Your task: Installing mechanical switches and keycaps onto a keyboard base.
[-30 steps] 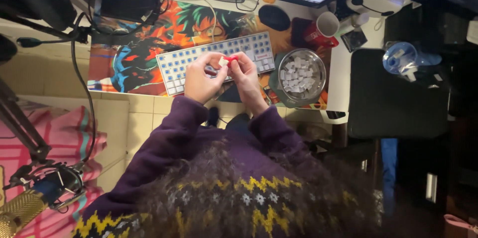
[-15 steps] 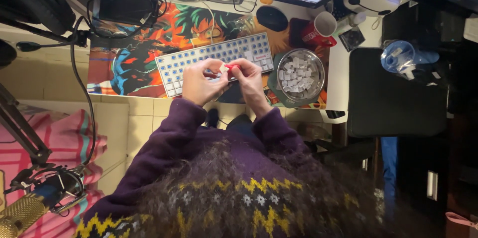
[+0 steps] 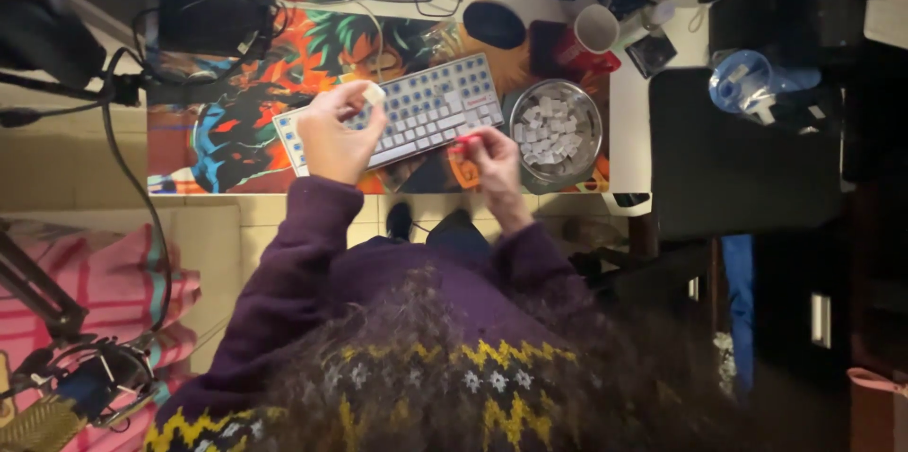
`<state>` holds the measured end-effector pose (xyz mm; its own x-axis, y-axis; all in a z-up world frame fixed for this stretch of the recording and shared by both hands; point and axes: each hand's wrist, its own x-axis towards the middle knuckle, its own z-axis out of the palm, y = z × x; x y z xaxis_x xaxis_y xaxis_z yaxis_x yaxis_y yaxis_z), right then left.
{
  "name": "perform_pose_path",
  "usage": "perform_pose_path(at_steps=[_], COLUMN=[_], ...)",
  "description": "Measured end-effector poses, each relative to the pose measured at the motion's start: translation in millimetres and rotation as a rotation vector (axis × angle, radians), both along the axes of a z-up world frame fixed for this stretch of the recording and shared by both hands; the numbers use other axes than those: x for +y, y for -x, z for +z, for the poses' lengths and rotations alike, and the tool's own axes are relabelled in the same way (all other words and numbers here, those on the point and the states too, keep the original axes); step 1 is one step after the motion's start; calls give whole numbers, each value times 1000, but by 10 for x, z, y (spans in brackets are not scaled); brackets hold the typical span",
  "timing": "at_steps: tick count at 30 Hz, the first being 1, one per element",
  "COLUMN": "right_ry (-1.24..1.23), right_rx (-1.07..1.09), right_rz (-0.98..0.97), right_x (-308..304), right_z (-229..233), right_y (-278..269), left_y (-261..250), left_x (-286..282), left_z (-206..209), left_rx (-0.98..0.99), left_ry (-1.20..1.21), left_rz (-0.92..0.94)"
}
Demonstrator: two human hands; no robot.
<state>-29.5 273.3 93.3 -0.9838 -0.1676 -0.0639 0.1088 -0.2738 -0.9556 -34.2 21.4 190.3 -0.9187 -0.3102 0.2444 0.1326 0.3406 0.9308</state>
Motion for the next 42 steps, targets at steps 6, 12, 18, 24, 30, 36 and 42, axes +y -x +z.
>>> perform_pose_path(at_steps=[6, 12, 18, 24, 30, 36, 42], right_ry=[-24, -87, -207, -196, -113, -110, -131], right_rx=[-114, -114, -20, -72, -56, -90, -115], right_rz=[-277, -577, -630, -646, -586, -353, -113], right_x=[890, 1867, 2391, 2672, 2756, 2351, 1667], right_z=[-85, -35, 170, 493, 517, 459, 487], right_y=[-121, -337, -580, -460, -155, 237, 535], left_y=[102, 202, 435, 691, 592, 256, -135], left_x=[572, 1453, 2255, 2609, 2504, 2033, 1389], left_z=[37, -425, -709, -1250, -1023, -1056, -941], left_rx=[133, -4, -36, 61, -134, -167, -294], left_ry=[376, 461, 506, 491, 573, 537, 528], left_rz=[-212, -448, -578, -636, -567, -389, -182])
